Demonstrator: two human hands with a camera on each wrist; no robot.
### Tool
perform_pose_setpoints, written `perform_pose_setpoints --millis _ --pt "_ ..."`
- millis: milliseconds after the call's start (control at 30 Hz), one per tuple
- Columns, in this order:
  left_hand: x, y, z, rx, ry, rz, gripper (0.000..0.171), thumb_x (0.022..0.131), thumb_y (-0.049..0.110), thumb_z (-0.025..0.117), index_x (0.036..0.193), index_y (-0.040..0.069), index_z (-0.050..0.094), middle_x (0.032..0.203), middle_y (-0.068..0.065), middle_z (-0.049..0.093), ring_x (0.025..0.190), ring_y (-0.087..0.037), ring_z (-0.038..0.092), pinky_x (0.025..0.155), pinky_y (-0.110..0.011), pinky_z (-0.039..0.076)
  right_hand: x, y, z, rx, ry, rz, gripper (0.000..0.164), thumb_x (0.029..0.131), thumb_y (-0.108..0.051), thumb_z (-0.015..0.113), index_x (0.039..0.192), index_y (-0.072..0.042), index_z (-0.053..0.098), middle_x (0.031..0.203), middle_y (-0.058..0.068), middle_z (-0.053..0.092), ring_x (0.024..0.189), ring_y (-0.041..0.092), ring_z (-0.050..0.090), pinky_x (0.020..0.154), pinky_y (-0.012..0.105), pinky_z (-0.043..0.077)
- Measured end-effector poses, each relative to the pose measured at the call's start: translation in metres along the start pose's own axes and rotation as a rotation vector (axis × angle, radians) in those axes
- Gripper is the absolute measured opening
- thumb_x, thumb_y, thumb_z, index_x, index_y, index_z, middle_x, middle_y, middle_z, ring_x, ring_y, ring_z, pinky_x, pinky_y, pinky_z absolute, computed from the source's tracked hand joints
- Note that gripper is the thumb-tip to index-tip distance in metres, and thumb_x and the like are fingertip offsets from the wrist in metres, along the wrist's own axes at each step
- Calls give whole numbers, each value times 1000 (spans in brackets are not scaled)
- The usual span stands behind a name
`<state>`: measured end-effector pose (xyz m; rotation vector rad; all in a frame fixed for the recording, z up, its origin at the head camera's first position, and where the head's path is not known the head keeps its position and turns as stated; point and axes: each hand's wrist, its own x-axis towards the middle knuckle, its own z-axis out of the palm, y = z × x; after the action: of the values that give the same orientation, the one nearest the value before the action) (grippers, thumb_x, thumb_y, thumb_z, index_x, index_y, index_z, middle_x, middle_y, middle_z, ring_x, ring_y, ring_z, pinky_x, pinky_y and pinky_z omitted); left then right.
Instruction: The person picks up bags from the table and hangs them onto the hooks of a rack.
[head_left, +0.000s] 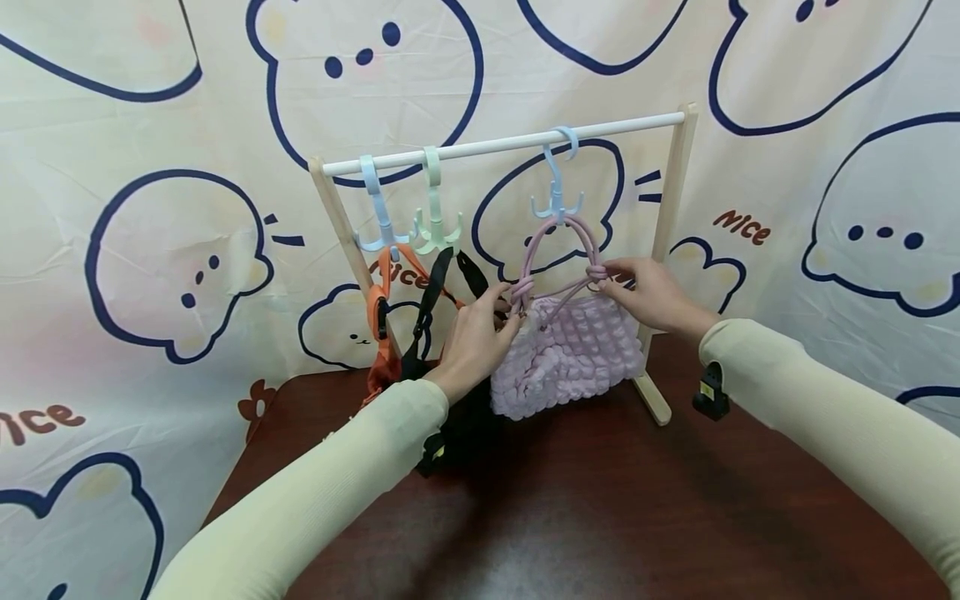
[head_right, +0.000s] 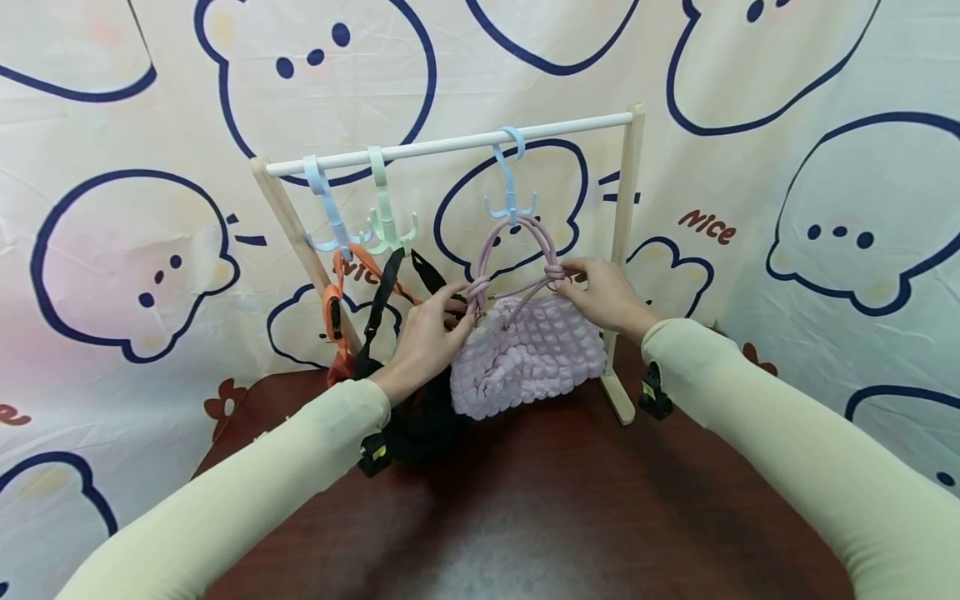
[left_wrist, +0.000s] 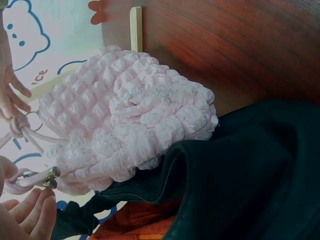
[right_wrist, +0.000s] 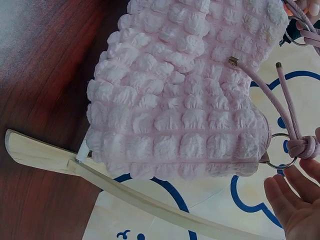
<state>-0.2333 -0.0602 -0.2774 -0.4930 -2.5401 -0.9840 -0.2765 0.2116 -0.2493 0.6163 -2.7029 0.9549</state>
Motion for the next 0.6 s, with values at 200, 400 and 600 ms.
perform_pose_setpoints --millis 200,400,600 --pt "-2 -2 -4 -8 18 -4 41 100 19 63 140 17 57 116 -10 74 87 -20 73 75 -38 58 -1 3 -2 -5 4 17 42 103 -18 57 137 6 57 138 28 59 124 45 58 102 59 47" --pt "-7 -1 -6 0 20 -6 42 99 18 63 141 21 57 116 -10 74 85 -19 70 75 -38 56 -4 5 -4 -7 17 32 42 104 -21 56 138 4 56 136 28 60 121 43 58 98 58 49" --pt "-13 -1 -10 39 25 -28 42 99 20 63 140 18 57 118 -8 73 82 -18 64 74 -37 52 -8 4 -7 11 51 48 41 105 -23 53 136 3 57 130 27 63 117 40 60 94 57 51"
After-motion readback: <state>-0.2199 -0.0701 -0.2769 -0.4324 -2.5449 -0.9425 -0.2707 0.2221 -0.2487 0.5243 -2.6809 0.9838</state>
